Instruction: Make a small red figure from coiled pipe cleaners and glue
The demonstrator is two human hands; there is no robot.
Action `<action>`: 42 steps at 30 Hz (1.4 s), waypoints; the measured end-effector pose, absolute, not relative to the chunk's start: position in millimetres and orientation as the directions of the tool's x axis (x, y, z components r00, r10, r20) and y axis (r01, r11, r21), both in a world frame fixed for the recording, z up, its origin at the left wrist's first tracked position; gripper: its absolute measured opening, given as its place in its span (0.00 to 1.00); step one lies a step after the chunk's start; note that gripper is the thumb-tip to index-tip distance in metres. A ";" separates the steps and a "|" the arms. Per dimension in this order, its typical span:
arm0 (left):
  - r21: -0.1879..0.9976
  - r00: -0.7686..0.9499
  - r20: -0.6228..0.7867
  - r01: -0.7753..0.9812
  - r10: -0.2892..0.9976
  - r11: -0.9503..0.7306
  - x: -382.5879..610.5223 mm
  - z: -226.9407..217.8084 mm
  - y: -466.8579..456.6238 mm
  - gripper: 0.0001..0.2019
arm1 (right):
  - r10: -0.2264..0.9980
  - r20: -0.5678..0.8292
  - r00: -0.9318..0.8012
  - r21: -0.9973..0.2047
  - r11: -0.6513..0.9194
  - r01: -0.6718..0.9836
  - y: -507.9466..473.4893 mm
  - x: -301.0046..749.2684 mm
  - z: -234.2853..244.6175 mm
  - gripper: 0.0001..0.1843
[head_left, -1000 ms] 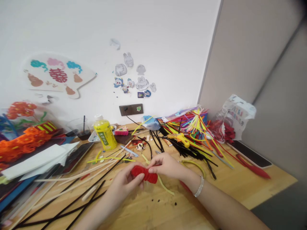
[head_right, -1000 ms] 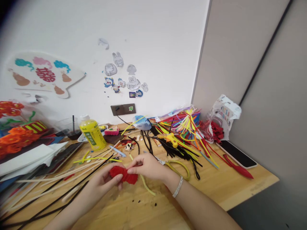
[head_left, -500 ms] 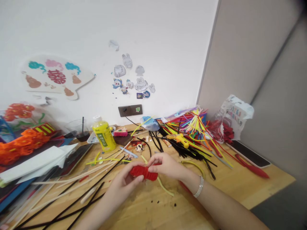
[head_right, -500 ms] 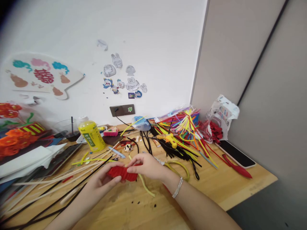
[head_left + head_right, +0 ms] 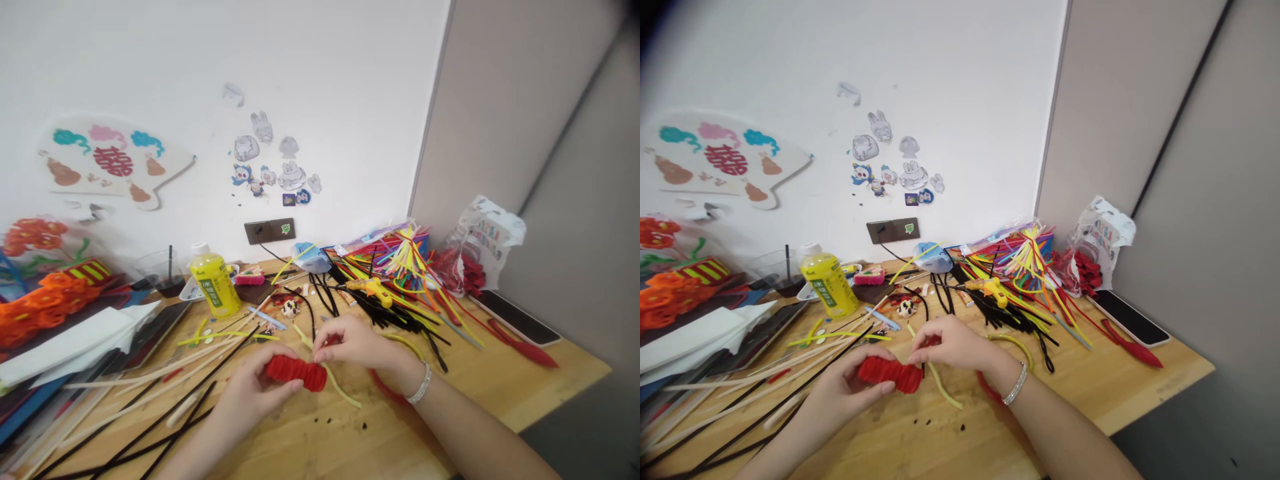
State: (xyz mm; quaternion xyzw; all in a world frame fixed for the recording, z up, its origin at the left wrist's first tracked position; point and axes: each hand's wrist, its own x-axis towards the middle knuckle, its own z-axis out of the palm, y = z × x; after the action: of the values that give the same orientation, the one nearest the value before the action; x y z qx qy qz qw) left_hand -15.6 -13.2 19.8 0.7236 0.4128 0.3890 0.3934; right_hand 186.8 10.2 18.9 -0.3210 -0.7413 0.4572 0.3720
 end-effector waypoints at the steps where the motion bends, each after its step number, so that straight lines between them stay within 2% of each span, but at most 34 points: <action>1: 0.885 0.367 0.238 0.299 0.899 -0.357 -15.1 20.2 -14.4 0.08 | 0.814 0.264 -0.517 -0.915 0.381 0.133 9.2 187.4 21.2 0.13; 8: 0.923 0.386 0.226 0.210 0.894 -0.324 -15.5 18.8 -19.4 0.09 | 0.840 0.258 -0.477 -0.964 0.257 -0.069 6.3 175.6 11.9 0.18; 12: 0.949 0.266 0.221 0.165 0.938 -0.270 -16.9 18.7 -18.4 0.12 | 0.895 0.193 -0.403 -0.970 0.114 -0.213 6.5 160.6 -0.7 0.21; 16: 0.971 0.132 0.190 0.124 0.973 -0.206 -16.6 16.1 -17.6 0.15 | 0.959 0.051 -0.278 -0.912 -0.068 -0.404 2.7 138.8 -16.4 0.21; 20: 0.970 0.014 0.187 0.156 0.982 -0.187 -13.9 11.1 -14.2 0.15 | 0.957 -0.014 -0.288 -0.844 -0.166 -0.510 -6.2 123.0 -26.2 0.17; 23: 0.961 -0.056 0.222 0.181 0.973 -0.209 -10.7 7.3 -9.7 0.16 | 0.948 -0.043 -0.316 -0.824 -0.212 -0.525 -14.2 118.1 -28.6 0.19; 25: 0.962 -0.080 0.231 0.171 0.970 -0.215 -8.7 5.6 -7.8 0.16 | 0.953 -0.055 -0.299 -0.838 -0.207 -0.505 -18.5 117.0 -29.2 0.20; 27: 0.963 -0.092 0.235 0.155 0.968 -0.219 -7.0 5.1 -7.8 0.16 | 0.962 -0.043 -0.270 -0.905 -0.152 -0.398 -21.4 117.5 -28.6 0.18; 29: 0.961 -0.100 0.243 0.161 0.965 -0.226 -5.6 5.9 -9.1 0.16 | 0.976 0.004 -0.218 -0.984 -0.035 -0.175 -23.0 119.9 -26.1 0.15; 31: 0.956 -0.114 0.250 0.186 0.962 -0.226 -4.6 7.4 -10.5 0.16 | 0.977 0.147 -0.155 -0.977 0.168 0.133 -23.8 124.4 -21.7 0.12; 33: 0.952 -0.130 0.252 0.213 0.959 -0.221 -3.9 8.7 -11.3 0.16 | 0.914 0.372 -0.162 -0.797 0.404 0.449 -23.9 130.2 -16.9 0.09; 35: 0.950 -0.137 0.244 0.234 0.960 -0.208 -3.6 9.2 -11.4 0.16 | 0.791 0.553 -0.261 -0.481 0.559 0.675 -23.2 136.2 -13.5 0.09; 36: 0.950 -0.138 0.235 0.241 0.962 -0.198 -3.6 9.0 -11.3 0.15 | 0.722 0.617 -0.314 -0.319 0.594 0.738 -22.4 138.8 -12.7 0.10; 38: 0.951 -0.131 0.214 0.254 0.968 -0.176 -3.9 8.4 -10.9 0.14 | 0.579 0.705 -0.409 -0.054 0.620 0.783 -20.2 142.9 -12.9 0.11; 39: 0.953 -0.126 0.204 0.252 0.971 -0.167 -4.1 8.1 -10.8 0.13 | 0.514 0.731 -0.449 0.039 0.626 0.779 -19.0 144.4 -13.5 0.11; 41: 0.963 -0.109 0.173 0.227 0.979 -0.145 -4.5 8.1 -10.7 0.13 | 0.422 0.758 -0.497 0.142 0.637 0.758 -16.4 146.3 -14.5 0.09; 42: 0.969 -0.092 0.151 0.213 0.984 -0.129 -4.8 8.6 -10.6 0.13 | 0.407 0.764 -0.500 0.148 0.644 0.750 -15.1 146.9 -14.7 0.08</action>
State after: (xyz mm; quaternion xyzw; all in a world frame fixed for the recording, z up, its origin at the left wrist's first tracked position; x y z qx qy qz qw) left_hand -4.8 -10.6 8.6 0.5555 0.5387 0.5059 0.3812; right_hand 146.9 -15.1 -14.7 -0.3475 -0.8324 -0.2392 0.3593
